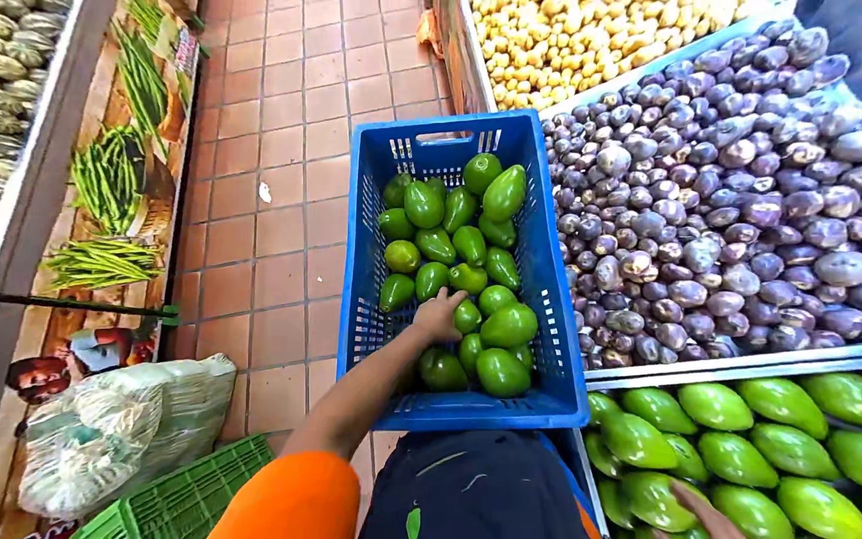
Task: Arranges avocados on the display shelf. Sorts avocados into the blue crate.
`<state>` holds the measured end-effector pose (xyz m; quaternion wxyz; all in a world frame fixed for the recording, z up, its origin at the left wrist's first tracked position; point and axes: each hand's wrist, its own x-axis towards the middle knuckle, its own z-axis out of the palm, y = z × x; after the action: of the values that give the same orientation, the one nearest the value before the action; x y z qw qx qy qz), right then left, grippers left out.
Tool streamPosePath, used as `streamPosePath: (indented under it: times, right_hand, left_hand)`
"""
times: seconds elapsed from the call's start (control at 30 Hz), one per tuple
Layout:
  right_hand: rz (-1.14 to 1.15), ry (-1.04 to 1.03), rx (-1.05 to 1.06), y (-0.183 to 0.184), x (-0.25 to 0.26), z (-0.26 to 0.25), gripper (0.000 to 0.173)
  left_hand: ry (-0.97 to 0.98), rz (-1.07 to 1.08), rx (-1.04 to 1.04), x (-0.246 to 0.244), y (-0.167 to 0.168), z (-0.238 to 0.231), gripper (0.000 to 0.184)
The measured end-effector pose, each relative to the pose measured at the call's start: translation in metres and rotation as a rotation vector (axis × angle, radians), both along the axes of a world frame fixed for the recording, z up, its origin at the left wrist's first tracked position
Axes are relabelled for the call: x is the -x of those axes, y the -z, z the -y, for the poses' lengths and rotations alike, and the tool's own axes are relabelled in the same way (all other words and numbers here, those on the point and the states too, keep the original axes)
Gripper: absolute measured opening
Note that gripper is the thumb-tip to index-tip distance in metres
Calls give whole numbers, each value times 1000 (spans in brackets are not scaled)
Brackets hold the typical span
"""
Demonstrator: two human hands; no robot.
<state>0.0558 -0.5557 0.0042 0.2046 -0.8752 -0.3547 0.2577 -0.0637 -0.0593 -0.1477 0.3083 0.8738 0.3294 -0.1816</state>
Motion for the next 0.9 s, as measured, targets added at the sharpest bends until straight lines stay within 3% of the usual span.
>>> streamPosePath:
  times: [0.07,0.1,0.17,0.2,0.23,0.27,0.37,0.43,0.57,0.67,0.73,0.8,0.9]
  right_hand:
    - [-244,61,-352,-22,12,-43,54]
    - [-357,99,-508,-34,19,-68,58]
    - [-475,119,-682,-49,28,-119,91]
    - [-536,116,-727,-53,28,-140,108]
    - [-635,114,-775,-55,28,-154,118]
    - [-767,113,-836,-56,29,-160,118]
    - [-1282,124,-1084,-49,33,-144,92]
    - [-1403,172,-1183,-43,33,-121,87]
    - [-1360,579,-1338,-23,34,-53,83]
    - [-1111,843,-1351,10,35,7,68]
    - [-899,1056,-1288,25,44,59,77]
    - [-748,1187,-1084,31,60,119,100]
    - [-686,1382,-789,42,94,187,100]
  left_hand:
    - [-119,102,285,12,-41,4,98]
    - [-131,169,523,17,-75,8,90]
    - [18,278,1035,22,-139,16,66]
    - [130,303,1156,18,-154,17,65]
    - [184,331,1099,12,-159,16,62]
    - [154,368,900,6,-153,11,57]
    - [-65,324,64,-12,-91,-15,63]
    - [-171,149,-150,-20,-64,-34,67]
    - [-82,-123,-221,-22,-28,-39,87]
    - [-2,-39,-330,-17,-9,-41,92]
    - [102,15,-299,-13,-18,-45,99]
    - [134,75,-133,-5,-36,-51,93]
    - [-76,34,382,25,-100,-46,73]
